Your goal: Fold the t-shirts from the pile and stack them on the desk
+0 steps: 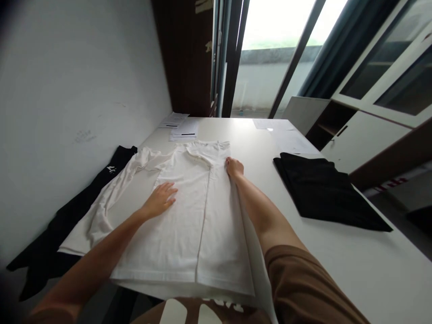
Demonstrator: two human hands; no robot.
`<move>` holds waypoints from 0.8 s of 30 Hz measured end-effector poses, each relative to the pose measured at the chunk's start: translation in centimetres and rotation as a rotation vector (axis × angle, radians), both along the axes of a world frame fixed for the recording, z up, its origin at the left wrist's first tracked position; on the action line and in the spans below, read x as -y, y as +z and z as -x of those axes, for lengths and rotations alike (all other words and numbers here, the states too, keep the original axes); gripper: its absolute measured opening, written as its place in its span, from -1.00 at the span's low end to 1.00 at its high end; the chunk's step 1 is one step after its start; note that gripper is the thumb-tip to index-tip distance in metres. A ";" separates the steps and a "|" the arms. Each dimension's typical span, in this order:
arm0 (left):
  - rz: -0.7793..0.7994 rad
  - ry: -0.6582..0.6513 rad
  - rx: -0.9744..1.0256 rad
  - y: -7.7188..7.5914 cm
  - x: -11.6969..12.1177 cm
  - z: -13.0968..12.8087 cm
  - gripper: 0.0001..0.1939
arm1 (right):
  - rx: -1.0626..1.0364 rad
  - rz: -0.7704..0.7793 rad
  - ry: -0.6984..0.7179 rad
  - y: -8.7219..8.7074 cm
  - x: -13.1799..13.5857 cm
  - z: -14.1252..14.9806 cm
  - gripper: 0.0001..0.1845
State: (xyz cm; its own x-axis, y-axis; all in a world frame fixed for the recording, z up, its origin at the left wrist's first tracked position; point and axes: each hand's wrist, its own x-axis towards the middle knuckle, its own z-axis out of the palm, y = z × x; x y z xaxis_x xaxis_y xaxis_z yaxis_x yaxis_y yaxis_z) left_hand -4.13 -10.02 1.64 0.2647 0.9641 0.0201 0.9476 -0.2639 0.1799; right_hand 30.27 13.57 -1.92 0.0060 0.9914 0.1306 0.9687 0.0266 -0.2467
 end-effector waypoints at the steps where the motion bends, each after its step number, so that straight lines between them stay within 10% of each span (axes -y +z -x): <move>1: -0.024 0.095 -0.030 -0.4 -0.5 1.7 -0.56 | 0.033 -0.015 -0.006 0.3 0.0 0.3 -0.55; 6: -0.091 0.379 -0.056 -1.0 -1.1 5.3 -0.49 | 0.111 -0.185 0.047 2.4 -0.2 5.9 -0.59; 11: -0.086 0.356 -0.053 -0.4 -0.6 4.1 -0.59 | -0.023 -0.072 0.488 3.2 1.1 18.7 -0.58; 17: -0.062 0.368 -0.040 -0.3 -0.5 3.9 -0.62 | -0.246 0.084 0.611 4.2 1.7 32.5 -0.57; 24: 0.038 0.396 0.008 0.1 -0.7 3.8 -0.57 | -0.093 0.096 0.553 4.4 0.1 37.4 -0.59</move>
